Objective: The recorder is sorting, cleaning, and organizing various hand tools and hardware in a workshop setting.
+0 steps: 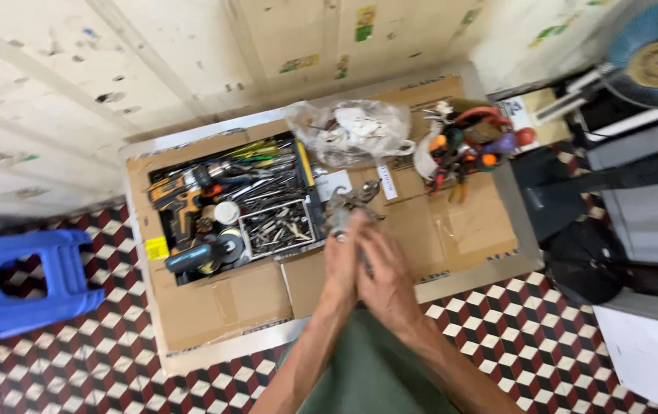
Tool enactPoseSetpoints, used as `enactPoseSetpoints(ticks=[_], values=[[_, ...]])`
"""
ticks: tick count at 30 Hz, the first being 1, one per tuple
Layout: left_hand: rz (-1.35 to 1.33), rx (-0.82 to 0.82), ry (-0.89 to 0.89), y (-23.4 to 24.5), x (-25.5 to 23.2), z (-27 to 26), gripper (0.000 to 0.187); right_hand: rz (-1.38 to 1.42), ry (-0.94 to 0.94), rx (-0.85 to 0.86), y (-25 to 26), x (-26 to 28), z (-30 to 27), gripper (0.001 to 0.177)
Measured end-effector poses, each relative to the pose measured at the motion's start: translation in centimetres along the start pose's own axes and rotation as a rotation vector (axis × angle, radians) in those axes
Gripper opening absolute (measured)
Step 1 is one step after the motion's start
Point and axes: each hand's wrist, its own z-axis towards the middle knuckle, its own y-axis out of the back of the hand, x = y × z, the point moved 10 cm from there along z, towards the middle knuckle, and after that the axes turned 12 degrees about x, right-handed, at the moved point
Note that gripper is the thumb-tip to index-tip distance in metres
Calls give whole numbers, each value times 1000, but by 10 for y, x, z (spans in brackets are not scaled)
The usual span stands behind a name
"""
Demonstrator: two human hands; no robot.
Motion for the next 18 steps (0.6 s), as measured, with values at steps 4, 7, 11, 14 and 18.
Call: enactPoseSetpoints(ticks=[4,7,11,14,18], values=[[-176,-194,107,18,-3,-5,35,26,148,-13,9,7,-11,33],[-346,-8,78,-3,-20,-5,37,953,-138,128,-24,-52,-21,33],[-476,13,44,-11,-24,-4,36,986,-324,42,-40,-79,-22,35],[-599,60,21,-18,-32,-12,37,1024,-222,98,-29,-52,-4,38],[-632,11,91,-43,-68,-34,45,1489,-174,243,-45,-52,1,42]])
